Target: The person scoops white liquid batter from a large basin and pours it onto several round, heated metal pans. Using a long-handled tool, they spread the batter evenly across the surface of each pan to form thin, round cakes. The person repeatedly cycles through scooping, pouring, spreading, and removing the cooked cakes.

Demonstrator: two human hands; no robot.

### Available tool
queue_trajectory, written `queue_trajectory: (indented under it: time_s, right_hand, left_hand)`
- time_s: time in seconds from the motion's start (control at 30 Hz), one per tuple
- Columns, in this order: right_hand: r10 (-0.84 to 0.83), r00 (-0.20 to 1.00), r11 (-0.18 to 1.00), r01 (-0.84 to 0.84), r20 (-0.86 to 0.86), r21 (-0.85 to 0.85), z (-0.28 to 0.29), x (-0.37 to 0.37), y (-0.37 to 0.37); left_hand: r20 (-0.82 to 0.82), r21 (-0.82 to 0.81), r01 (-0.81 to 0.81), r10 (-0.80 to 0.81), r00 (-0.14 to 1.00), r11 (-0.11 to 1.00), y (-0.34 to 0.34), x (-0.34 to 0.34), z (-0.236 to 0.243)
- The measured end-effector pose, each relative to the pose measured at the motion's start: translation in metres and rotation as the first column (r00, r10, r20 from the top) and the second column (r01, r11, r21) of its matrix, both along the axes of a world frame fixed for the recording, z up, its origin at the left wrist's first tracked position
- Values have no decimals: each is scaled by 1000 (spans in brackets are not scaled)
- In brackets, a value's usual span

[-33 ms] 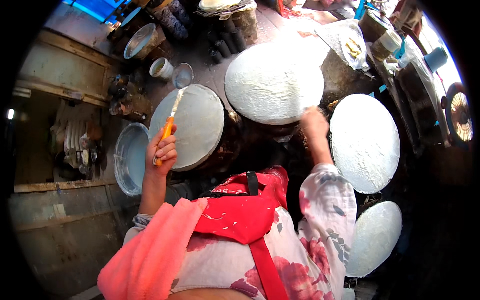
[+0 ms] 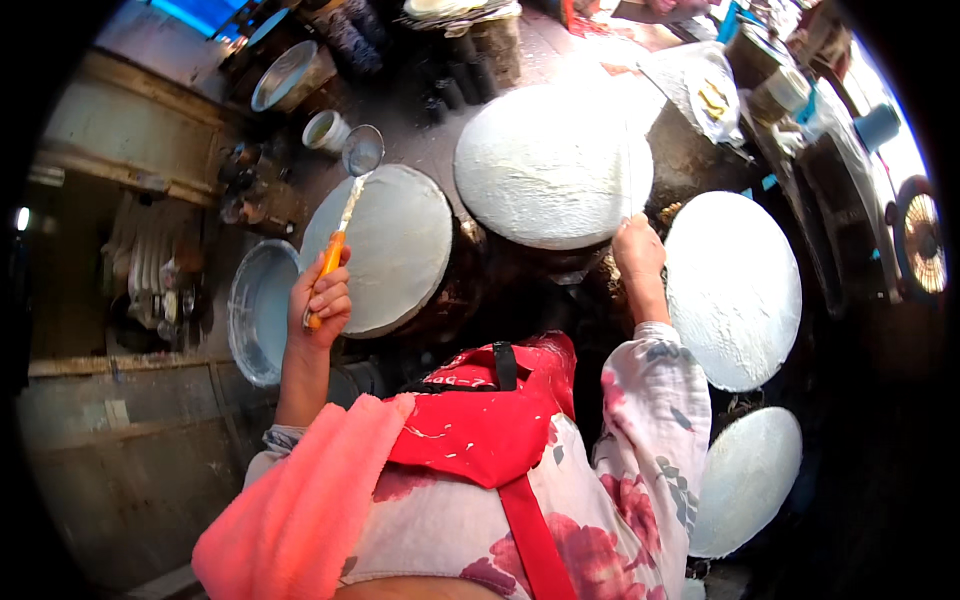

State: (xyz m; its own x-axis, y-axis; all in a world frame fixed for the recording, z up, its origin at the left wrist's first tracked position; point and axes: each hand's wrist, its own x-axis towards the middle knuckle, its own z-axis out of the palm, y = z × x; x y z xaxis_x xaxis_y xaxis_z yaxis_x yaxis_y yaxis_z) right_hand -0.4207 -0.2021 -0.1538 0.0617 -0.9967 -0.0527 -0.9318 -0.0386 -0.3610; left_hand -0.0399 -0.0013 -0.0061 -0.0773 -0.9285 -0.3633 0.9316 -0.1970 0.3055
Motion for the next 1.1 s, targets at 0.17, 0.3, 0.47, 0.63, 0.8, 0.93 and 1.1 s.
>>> queue_trajectory:
  time_s: [0.17, 0.3, 0.47, 0.63, 0.8, 0.93, 1.1]
  right_hand:
    - [310, 950, 948, -313, 48, 59, 18, 48, 43]
    - [31, 999, 997, -30, -21, 67, -20, 27, 26]
    - [464, 886, 886, -464, 11, 10, -2, 112, 98]
    - [708, 701, 704, -710, 84, -14, 25, 233, 171]
    - [904, 410, 409, -912, -124, -34, 5, 329, 217]
    - [912, 301, 352, -923, -278, 154, 5, 348, 229]
    - [877, 328, 394, -909, -352, 135, 8, 358, 246]
  left_hand:
    - [40, -37, -127, 128, 991, 991, 40, 38, 18]
    - [94, -18, -237, 237, 967, 971, 77, 72, 20]
    - [131, 21, -371, 365, 922, 929, 140, 126, 4]
    - [121, 38, -496, 489, 864, 868, 208, 181, -19]
    - [91, 58, -588, 582, 808, 807, 279, 241, -51]
    - [77, 131, -615, 610, 788, 778, 333, 280, -68]
    - [59, 179, -605, 606, 794, 776, 375, 325, -82]
